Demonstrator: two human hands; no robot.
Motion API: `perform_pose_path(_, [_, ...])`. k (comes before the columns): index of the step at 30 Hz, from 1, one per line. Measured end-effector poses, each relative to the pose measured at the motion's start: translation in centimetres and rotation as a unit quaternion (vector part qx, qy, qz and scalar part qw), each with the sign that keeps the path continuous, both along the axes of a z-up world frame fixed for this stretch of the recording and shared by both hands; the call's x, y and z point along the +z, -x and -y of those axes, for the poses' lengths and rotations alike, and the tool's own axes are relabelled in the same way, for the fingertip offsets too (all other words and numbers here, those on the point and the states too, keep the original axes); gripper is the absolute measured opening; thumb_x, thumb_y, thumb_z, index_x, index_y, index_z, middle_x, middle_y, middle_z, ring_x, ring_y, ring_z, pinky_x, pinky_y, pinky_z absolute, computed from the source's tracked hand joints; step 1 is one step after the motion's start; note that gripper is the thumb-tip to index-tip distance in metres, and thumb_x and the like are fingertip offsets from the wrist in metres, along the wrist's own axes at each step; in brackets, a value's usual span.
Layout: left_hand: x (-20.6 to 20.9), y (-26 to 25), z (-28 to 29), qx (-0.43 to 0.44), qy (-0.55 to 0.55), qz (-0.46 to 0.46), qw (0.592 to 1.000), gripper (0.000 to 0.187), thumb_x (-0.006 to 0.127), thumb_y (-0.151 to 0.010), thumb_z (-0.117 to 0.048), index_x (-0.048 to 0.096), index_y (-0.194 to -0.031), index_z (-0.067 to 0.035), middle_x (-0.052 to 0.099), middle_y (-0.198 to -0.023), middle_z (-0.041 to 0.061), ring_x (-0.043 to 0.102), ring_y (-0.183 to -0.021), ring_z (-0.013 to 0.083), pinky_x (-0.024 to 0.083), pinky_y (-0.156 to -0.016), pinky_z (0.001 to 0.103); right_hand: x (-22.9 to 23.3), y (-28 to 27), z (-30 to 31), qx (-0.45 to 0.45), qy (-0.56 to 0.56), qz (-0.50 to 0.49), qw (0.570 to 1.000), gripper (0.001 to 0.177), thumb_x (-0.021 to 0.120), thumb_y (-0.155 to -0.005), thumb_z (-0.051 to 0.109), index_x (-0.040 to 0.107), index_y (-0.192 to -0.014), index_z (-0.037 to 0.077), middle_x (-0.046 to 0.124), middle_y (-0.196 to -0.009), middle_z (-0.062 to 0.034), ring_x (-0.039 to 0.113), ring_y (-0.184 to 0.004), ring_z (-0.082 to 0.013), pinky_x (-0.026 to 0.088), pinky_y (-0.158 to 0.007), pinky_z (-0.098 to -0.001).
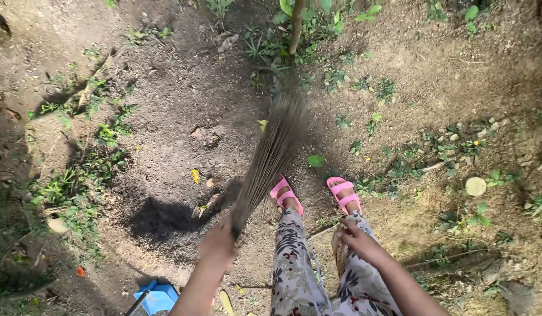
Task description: Sweeping dirt and leaves from a ground surface using a handheld broom.
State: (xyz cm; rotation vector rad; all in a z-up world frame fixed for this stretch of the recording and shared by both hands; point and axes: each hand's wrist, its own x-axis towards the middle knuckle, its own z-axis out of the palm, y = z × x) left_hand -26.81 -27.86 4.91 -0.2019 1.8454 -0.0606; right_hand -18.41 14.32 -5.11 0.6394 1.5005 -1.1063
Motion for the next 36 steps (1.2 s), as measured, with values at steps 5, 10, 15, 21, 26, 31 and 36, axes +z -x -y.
perform_pose_path(5, [13.2,-2.9,5.8,0.170,-0.010,0.079,0.982,0.121,0.083,-0.071,-0.017,0.008,-0.165,-0.035,0.077,-0.110,0.015,0.078,-0.100,0.0285,0.061,-0.094,0.039,0.3,-0.3,-2.7,0.022,-0.003,-0.022,1.000,0.073,0.067,-0.091,0.036,0.038,-0.157,0.019,0.071,-0.108,-0.0034,0.063,-0.084,-0.0117,0.053,-0.075,-0.0276])
perform_pose_path(10, [5.1,-7.6,12.5,0.438,-0.126,-0.052,0.889,0.133,0.098,-0.054,-0.009,0.015,-0.158,-0.016,0.077,-0.118,0.021,0.080,-0.101,0.0270,0.059,-0.092,0.035,0.3,-0.4,-3.3,0.013,-0.012,0.001,1.000,0.074,0.065,-0.090,0.035,0.037,-0.158,0.021,0.071,-0.102,-0.0043,0.058,-0.076,-0.0148,0.052,-0.071,-0.0294])
perform_pose_path(15, [-13.9,4.3,6.8,0.537,-0.235,-0.218,0.780,0.063,0.073,-0.070,-0.004,0.063,-0.132,-0.002,0.075,-0.103,0.011,0.071,-0.083,0.0215,0.058,-0.073,0.037,-0.2,-2.3,-4.1,-0.030,-0.001,0.018,0.999,0.076,0.065,-0.090,0.034,0.035,-0.159,0.023,0.067,-0.096,-0.0018,0.057,-0.075,-0.0126,0.051,-0.068,-0.0283])
perform_pose_path(21, [-24.6,6.4,-8.7,0.402,-0.194,-0.069,0.892,0.060,0.087,-0.070,-0.031,0.064,-0.118,-0.003,0.072,-0.100,0.014,0.067,-0.088,0.0274,0.052,-0.080,0.039,1.7,-2.9,-4.2,-0.039,-0.017,0.039,0.998,0.075,0.067,-0.089,0.038,0.040,-0.158,0.024,0.068,-0.097,-0.0007,0.055,-0.077,-0.0128,0.050,-0.068,-0.0281])
perform_pose_path(26, [-5.8,5.7,-14.4,0.150,-0.099,-0.026,0.983,0.118,0.090,-0.065,-0.031,0.019,-0.159,-0.019,0.068,-0.124,0.018,0.067,-0.114,0.0358,0.053,-0.099,0.046,1.3,-1.8,-4.9,-0.020,-0.005,0.020,1.000,0.074,0.066,-0.090,0.038,0.040,-0.158,0.024,0.068,-0.096,-0.0020,0.059,-0.080,-0.0126,0.050,-0.070,-0.0283])
perform_pose_path(31, [5.8,0.1,-9.7,0.042,-0.083,0.005,0.996,0.091,0.082,-0.080,-0.026,0.030,-0.153,-0.015,0.068,-0.126,0.016,0.069,-0.112,0.0364,0.054,-0.099,0.048,3.5,1.6,-6.0,-0.015,0.015,-0.021,1.000,0.073,0.066,-0.091,0.038,0.041,-0.157,0.022,0.067,-0.098,-0.0041,0.061,-0.083,-0.0139,0.052,-0.073,-0.0303])
perform_pose_path(36, [18.2,-0.6,-9.3,0.070,-0.014,0.144,0.987,0.114,0.081,-0.082,-0.030,0.004,-0.165,-0.023,0.064,-0.127,0.018,0.069,-0.114,0.0333,0.055,-0.102,0.042,3.6,2.5,-6.6,0.065,-0.008,0.010,0.998,0.071,0.063,-0.090,0.039,0.042,-0.156,0.023,0.073,-0.111,-0.0069,0.066,-0.093,-0.0159,0.058,-0.080,-0.0337])
